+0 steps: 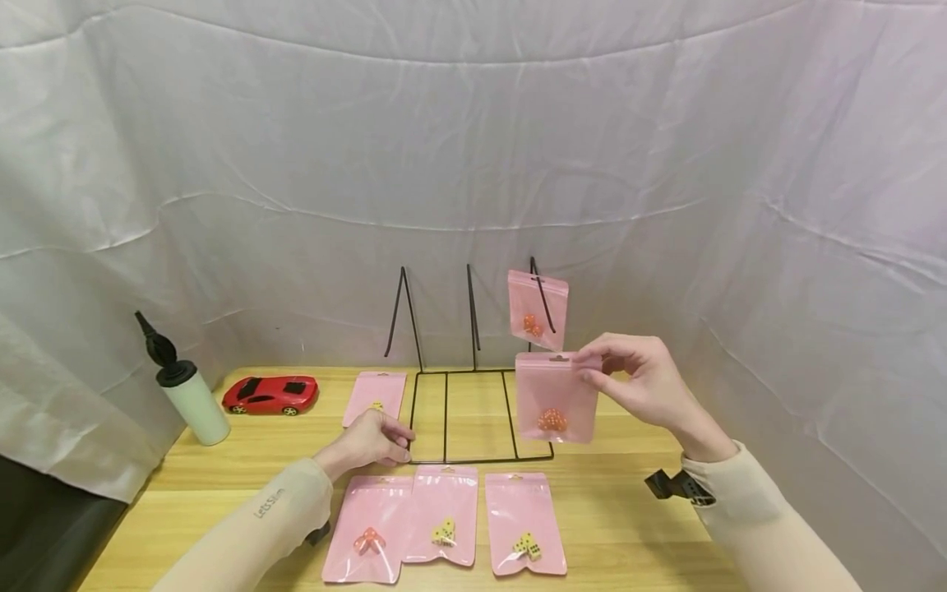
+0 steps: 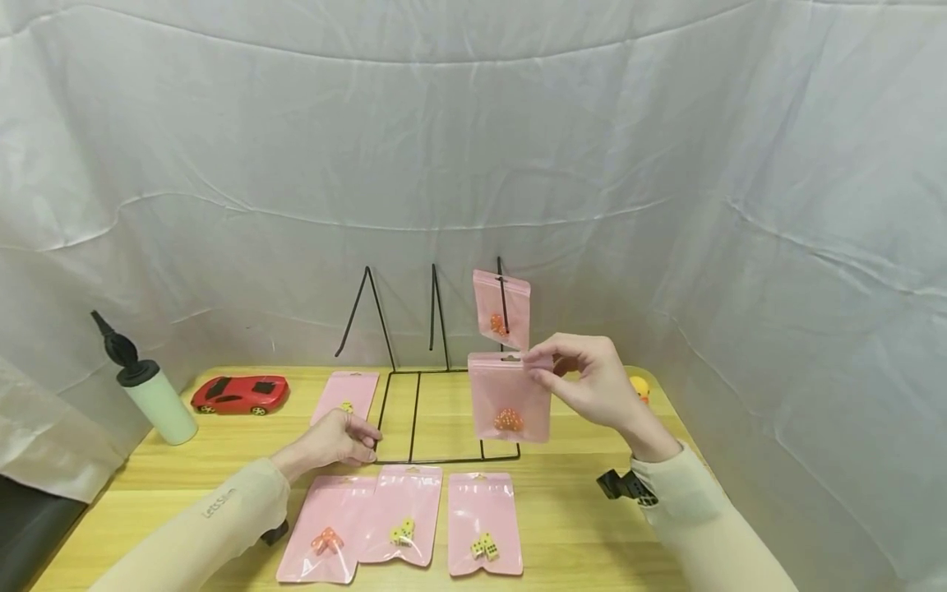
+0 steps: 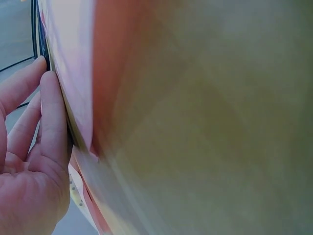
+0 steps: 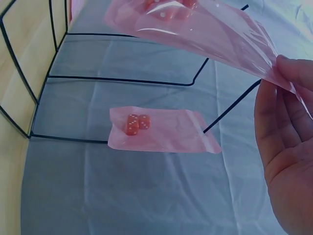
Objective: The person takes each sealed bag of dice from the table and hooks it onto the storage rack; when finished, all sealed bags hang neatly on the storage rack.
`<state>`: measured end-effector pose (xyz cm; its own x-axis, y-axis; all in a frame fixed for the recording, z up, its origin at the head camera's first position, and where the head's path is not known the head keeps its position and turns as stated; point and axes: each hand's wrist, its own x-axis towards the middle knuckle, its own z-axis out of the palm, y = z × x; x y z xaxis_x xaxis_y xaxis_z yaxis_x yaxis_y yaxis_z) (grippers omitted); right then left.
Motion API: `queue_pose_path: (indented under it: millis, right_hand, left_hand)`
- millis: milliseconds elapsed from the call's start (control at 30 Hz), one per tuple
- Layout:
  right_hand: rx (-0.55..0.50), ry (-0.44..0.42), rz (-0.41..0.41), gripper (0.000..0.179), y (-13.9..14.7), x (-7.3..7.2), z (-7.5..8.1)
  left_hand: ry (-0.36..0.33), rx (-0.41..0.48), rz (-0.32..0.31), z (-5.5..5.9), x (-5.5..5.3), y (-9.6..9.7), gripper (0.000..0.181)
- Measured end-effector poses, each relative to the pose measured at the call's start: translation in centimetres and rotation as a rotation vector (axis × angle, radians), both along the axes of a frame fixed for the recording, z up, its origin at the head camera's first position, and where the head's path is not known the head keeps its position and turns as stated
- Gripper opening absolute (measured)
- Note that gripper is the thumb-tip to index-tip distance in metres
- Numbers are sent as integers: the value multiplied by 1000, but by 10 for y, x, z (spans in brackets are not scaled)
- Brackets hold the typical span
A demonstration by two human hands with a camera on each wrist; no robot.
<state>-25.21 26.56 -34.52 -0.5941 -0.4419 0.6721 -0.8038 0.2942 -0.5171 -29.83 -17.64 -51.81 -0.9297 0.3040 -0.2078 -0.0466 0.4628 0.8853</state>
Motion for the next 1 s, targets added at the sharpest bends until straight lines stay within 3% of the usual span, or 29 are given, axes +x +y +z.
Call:
queue_pose_path:
  millis: [300,1000]
  right_hand:
    - [-93,-6,-6,30,-6,-12,9]
    - [-105,-92,-55,21,-8,-38,5]
  left_hand:
    - [-3,-2,2,0,1,0,37]
    - [13,12,-8,0,0,0,39]
